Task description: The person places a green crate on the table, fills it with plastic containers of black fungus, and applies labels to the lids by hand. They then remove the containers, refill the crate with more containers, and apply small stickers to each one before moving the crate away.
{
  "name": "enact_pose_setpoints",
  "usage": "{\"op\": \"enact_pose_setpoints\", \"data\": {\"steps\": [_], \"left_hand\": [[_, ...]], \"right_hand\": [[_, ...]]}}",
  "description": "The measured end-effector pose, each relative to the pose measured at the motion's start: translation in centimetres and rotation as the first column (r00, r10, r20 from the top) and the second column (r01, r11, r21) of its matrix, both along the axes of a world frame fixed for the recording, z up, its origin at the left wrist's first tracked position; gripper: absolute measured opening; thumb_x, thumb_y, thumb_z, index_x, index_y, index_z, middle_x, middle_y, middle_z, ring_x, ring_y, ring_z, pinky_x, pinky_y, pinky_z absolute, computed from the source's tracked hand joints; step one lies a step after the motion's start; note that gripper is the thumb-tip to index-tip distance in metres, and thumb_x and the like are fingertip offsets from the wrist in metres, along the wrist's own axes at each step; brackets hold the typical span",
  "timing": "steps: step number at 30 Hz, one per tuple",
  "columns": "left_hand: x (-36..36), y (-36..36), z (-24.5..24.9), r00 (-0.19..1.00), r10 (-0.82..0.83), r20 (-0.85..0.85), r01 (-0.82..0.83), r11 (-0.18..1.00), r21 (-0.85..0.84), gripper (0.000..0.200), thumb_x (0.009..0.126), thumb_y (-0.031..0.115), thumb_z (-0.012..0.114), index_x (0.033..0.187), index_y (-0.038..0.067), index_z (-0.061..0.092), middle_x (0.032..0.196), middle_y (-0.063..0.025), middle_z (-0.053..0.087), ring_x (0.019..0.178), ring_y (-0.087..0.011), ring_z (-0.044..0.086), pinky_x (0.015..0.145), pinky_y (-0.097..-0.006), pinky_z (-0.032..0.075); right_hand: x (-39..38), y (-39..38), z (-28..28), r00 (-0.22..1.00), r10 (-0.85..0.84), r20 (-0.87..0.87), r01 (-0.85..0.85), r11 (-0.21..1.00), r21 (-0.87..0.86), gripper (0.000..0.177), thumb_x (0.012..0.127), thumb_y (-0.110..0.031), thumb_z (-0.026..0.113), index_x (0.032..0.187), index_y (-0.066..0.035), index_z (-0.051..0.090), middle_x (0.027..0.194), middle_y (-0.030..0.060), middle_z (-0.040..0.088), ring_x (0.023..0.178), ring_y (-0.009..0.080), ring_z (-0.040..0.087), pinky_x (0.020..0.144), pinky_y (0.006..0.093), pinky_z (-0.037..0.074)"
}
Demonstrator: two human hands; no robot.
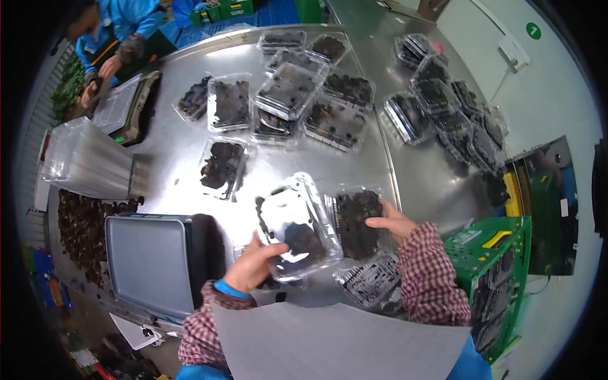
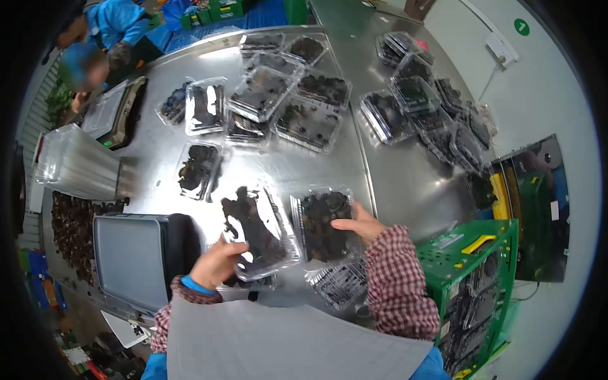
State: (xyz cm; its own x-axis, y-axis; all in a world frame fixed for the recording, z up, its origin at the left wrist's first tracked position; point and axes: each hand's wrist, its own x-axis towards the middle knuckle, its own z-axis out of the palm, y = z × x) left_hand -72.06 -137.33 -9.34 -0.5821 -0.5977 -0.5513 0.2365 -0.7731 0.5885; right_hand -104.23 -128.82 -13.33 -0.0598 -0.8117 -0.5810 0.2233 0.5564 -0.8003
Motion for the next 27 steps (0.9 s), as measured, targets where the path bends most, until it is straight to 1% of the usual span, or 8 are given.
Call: {"op": "enact_pose_setpoints", "data": {"steps": [6, 8, 9, 14, 16, 19, 24, 27], "left_hand": [[-5.0, 0.8, -7.1, 0.954, -0.011, -0.3, 0.129, 0.918, 0.376, 0.042, 0.083, 0.004, 0.061, 0.123, 0.006, 0.048, 0.112, -0.0093, 0.057, 0.108, -0.0212, 0.053, 0.089, -0.0326, 0.046], [-5.1, 0.6, -12.3, 0.963, -0.266, -0.035, 0.257, 0.952, -0.166, 0.041, 0.084, 0.001, 0.054, 0.124, -0.002, 0.045, 0.118, -0.0138, 0.055, 0.115, -0.0268, 0.049, 0.098, -0.0372, 0.04], [-4.7, 0.6, -3.1, 0.958, -0.146, -0.245, 0.176, 0.979, 0.104, 0.043, 0.083, 0.006, 0.054, 0.124, -0.004, 0.044, 0.119, -0.0157, 0.054, 0.113, -0.0282, 0.051, 0.099, -0.039, 0.04], [-9.7, -0.6, 11.6, 0.881, -0.389, -0.269, 0.245, 0.861, -0.445, 0.041, 0.083, 0.033, 0.055, 0.105, -0.002, 0.058, 0.102, -0.0136, 0.061, 0.093, -0.0246, 0.059, 0.086, -0.0375, 0.047], [-15.5, 0.6, 17.0, 0.896, -0.38, -0.229, 0.173, 0.775, -0.608, 0.027, 0.084, 0.028, 0.057, 0.097, 0.004, 0.06, 0.094, -0.0064, 0.062, 0.081, -0.0165, 0.058, 0.074, -0.0339, 0.048], [-22.6, 6.5, 21.5, 0.662, -0.675, -0.326, 0.523, 0.727, -0.444, 0.016, 0.082, 0.017, 0.06, 0.095, 0.006, 0.063, 0.089, -0.003, 0.064, 0.078, -0.0122, 0.06, 0.069, -0.0266, 0.048], [-30.4, 17.2, 16.2, 0.252, -0.967, 0.022, 0.942, 0.24, -0.236, 0.03, 0.084, 0.02, 0.061, 0.106, -0.001, 0.059, 0.092, -0.0053, 0.064, 0.08, -0.0124, 0.06, 0.068, -0.0261, 0.051], [-32.9, 20.6, 14.4, 0.057, -0.885, 0.461, 0.963, -0.072, -0.258, 0.042, 0.084, 0.03, 0.062, 0.107, -0.003, 0.056, 0.086, -0.0016, 0.058, 0.066, -0.0097, 0.05, 0.057, -0.0232, 0.042]], "right_hand": [[1.3, 0.9, -3.6, 0.996, -0.088, 0.016, 0.08, 0.962, 0.261, 0.044, 0.078, -0.026, 0.068, 0.113, -0.001, 0.058, 0.108, 0.0111, 0.061, 0.106, 0.0197, 0.053, 0.096, 0.0322, 0.036], [1.6, 2.2, 2.2, 0.983, -0.153, 0.104, 0.123, 0.961, 0.249, 0.051, 0.074, -0.022, 0.071, 0.117, 0.001, 0.054, 0.112, 0.0108, 0.059, 0.104, 0.0198, 0.054, 0.094, 0.0317, 0.037], [3.5, 2.3, 2.7, 0.975, -0.219, 0.034, 0.218, 0.975, 0.043, 0.053, 0.073, -0.019, 0.072, 0.117, 0.002, 0.053, 0.112, 0.0108, 0.058, 0.103, 0.0198, 0.054, 0.093, 0.0315, 0.038], [3.8, 9.5, 18.6, 0.815, -0.577, 0.055, 0.491, 0.638, -0.594, 0.053, 0.076, -0.014, 0.07, 0.119, 0.004, 0.046, 0.114, 0.0135, 0.056, 0.102, 0.0187, 0.055, 0.09, 0.0303, 0.043], [0.9, 15.9, 23.0, 0.759, -0.64, 0.122, 0.588, 0.592, -0.552, 0.045, 0.078, -0.008, 0.065, 0.118, 0.002, 0.047, 0.11, 0.0105, 0.057, 0.101, 0.019, 0.056, 0.09, 0.0327, 0.044], [-1.3, 25.2, 25.1, 0.642, -0.683, 0.35, 0.751, 0.467, -0.466, 0.026, 0.084, -0.016, 0.054, 0.105, 0.0, 0.054, 0.098, 0.0125, 0.062, 0.087, 0.0218, 0.06, 0.075, 0.0319, 0.049], [-2.8, 45.8, 12.3, 0.511, -0.598, 0.618, 0.84, 0.502, -0.209, 0.032, 0.084, -0.018, 0.055, 0.113, -0.004, 0.055, 0.105, 0.0118, 0.062, 0.097, 0.026, 0.059, 0.084, 0.0402, 0.048], [-0.1, 44.4, 12.8, 0.271, -0.878, 0.396, 0.947, 0.317, 0.055, 0.031, 0.086, -0.02, 0.056, 0.112, -0.004, 0.056, 0.108, 0.0089, 0.062, 0.1, 0.0253, 0.058, 0.089, 0.0425, 0.045]]}}
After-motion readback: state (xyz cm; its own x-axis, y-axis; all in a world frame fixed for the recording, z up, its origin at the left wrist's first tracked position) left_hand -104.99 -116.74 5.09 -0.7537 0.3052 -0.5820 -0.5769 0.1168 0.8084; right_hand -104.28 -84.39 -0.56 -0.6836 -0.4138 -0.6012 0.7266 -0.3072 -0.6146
